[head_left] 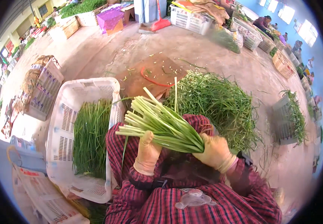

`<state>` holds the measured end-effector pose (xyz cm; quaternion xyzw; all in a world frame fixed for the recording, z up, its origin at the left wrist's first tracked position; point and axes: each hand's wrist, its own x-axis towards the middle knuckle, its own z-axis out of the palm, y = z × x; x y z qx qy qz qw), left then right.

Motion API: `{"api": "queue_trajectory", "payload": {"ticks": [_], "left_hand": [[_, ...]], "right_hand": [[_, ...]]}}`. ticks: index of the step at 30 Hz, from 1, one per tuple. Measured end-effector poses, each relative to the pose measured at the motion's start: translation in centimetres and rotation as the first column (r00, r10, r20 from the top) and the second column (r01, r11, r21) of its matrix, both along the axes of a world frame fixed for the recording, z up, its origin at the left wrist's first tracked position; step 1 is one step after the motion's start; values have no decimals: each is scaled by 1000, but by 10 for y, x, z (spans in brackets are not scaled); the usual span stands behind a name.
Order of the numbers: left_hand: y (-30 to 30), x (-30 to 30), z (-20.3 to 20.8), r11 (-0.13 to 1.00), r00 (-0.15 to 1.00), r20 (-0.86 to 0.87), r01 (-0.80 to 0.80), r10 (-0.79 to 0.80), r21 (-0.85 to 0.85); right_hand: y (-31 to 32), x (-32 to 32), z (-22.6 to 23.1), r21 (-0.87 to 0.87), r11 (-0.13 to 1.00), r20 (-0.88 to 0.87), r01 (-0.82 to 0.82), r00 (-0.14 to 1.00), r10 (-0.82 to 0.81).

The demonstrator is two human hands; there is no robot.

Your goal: The person cleans a bunch of chives by hand, pulling off individual leaves, and then ties the bunch with a red band before trimming the root ends with a knife and placing it into a white plastic crate.

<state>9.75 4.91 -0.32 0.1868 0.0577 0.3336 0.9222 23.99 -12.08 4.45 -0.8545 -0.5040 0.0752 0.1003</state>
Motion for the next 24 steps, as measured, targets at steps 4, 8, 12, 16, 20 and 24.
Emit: {"api": "queue_trajectory", "payload": {"ticks": [4,8,12,16,20,24], "left_hand": [[11,6,5,990,977,168,121,-132,75],[14,8,2,979,983,63,164,-173,120],[4,7,-4,978,983,-150,-80,111,195],[-6,6,-8,999,995,95,31,-35,42],[-8,6,-12,999,1000,17,21,-22,24],[-18,4,-13,979,985,-83,-135,149,155]], "right_hand": [[-14,-22,-9,13,999,-269,-44,962,45],[-18,-21,-9,20,996,-293,-87,952,89],[-19,-17,-13,20,1000,15,-20,1000,19],[-24,-18,-16,47,998,-28,-40,999,41],[-26,-12,-15,17,1000,-62,-9,998,10],[-28,3,-6,103,994,9,43,999,-44]]}}
